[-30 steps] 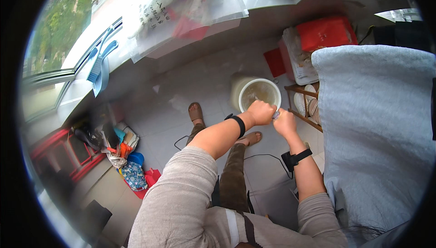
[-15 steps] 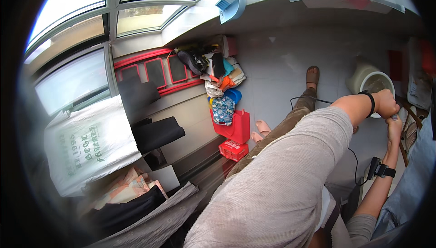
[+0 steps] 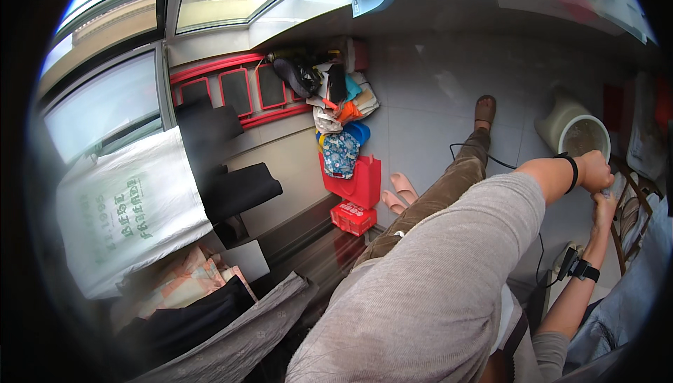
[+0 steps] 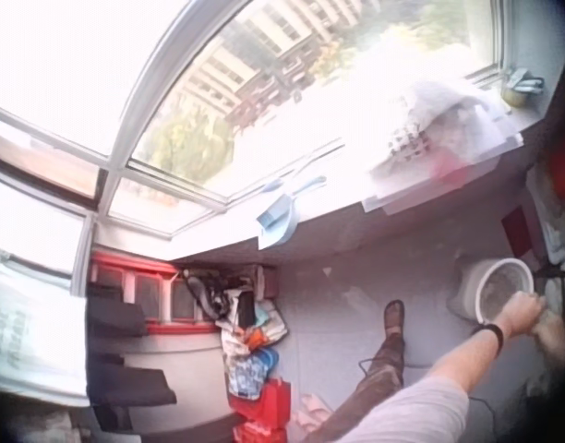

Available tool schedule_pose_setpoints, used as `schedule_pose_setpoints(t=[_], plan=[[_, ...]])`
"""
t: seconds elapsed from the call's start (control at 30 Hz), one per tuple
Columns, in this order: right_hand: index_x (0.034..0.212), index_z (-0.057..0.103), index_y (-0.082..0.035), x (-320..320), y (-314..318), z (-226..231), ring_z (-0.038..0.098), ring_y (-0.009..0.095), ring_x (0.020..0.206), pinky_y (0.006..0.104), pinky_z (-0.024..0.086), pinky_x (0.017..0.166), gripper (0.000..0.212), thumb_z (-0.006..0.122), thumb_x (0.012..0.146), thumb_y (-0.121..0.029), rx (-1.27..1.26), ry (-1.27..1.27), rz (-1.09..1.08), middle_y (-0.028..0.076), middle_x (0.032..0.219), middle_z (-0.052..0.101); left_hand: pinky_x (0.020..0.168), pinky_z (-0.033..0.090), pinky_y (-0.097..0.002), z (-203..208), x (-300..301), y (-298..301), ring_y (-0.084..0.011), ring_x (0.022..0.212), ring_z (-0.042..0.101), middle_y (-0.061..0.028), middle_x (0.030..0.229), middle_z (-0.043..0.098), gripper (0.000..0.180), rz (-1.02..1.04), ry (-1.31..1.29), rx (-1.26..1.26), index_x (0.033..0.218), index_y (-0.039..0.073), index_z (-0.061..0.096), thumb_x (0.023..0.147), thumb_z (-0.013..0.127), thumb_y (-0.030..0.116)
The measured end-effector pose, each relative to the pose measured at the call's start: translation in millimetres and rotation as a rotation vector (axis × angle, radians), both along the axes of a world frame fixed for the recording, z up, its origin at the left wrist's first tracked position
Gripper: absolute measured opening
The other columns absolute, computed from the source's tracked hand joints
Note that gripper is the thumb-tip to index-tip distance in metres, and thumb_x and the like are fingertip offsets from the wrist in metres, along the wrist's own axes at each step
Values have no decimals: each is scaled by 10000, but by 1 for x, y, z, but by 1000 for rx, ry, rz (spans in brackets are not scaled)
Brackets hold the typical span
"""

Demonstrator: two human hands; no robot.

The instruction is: The person wipes a window frame and sill with a cloth, then rinses and wrings the cloth in a bucket of water. They proceed to wipe a wardrobe door and a sliding glass door, moving between surfaces while handling the cloth and bucket.

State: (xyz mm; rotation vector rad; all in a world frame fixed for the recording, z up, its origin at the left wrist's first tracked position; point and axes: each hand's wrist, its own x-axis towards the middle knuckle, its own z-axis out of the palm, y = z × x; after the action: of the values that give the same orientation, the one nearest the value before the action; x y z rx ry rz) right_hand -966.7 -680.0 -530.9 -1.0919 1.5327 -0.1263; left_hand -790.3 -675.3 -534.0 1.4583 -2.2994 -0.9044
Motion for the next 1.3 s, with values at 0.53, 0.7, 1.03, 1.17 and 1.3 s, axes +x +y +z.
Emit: schedule_pose_setpoints(t=[0.53, 0.7, 1.03, 1.17, 1.3], plan=[[1315, 437, -124, 119, 90, 74, 536, 133, 918, 291, 437, 732, 482, 592, 940, -384, 68, -209, -215, 18, 1149, 544, 778, 480, -436, 35, 105, 90, -341, 998, 546, -167, 1019, 578, 360, 362, 149, 146, 937, 51, 677, 669, 754, 278], [1363, 374, -26, 162, 102, 96, 556, 216, 1063, 354, 470, 856, 536, 591, 957, -301, 22, -327, -302, 97, 1213, 534, 734, 505, -481, 87, 154, 108, -405, 851, 638, -201, 900, 651, 475, 299, 337, 351, 1033, 35, 546, 697, 754, 298], [1182, 547, -28, 231, 145, 164, 550, 208, 1057, 326, 437, 934, 471, 480, 732, 94, -302, -228, -145, 98, 1153, 549, 658, 516, -428, 149, 231, 137, -318, 664, 666, -155, 746, 660, 330, 223, 569, 673, 1148, 68, 485, 858, 544, 214], [1142, 565, -24, 245, 163, 188, 526, 314, 1065, 366, 420, 953, 483, 417, 694, 79, -626, -156, 166, 156, 1106, 522, 785, 495, -386, 152, 249, 161, -291, 862, 619, -167, 945, 619, 273, 277, 442, 373, 1084, 49, 619, 833, 552, 133], [1184, 563, -60, 233, 199, 209, 523, 329, 1065, 363, 435, 925, 496, 448, 712, 40, -660, -145, 254, 161, 1163, 478, 811, 478, -389, 165, 248, 181, -305, 920, 593, -158, 963, 605, 224, 305, 393, 329, 991, 51, 680, 804, 581, 122]])
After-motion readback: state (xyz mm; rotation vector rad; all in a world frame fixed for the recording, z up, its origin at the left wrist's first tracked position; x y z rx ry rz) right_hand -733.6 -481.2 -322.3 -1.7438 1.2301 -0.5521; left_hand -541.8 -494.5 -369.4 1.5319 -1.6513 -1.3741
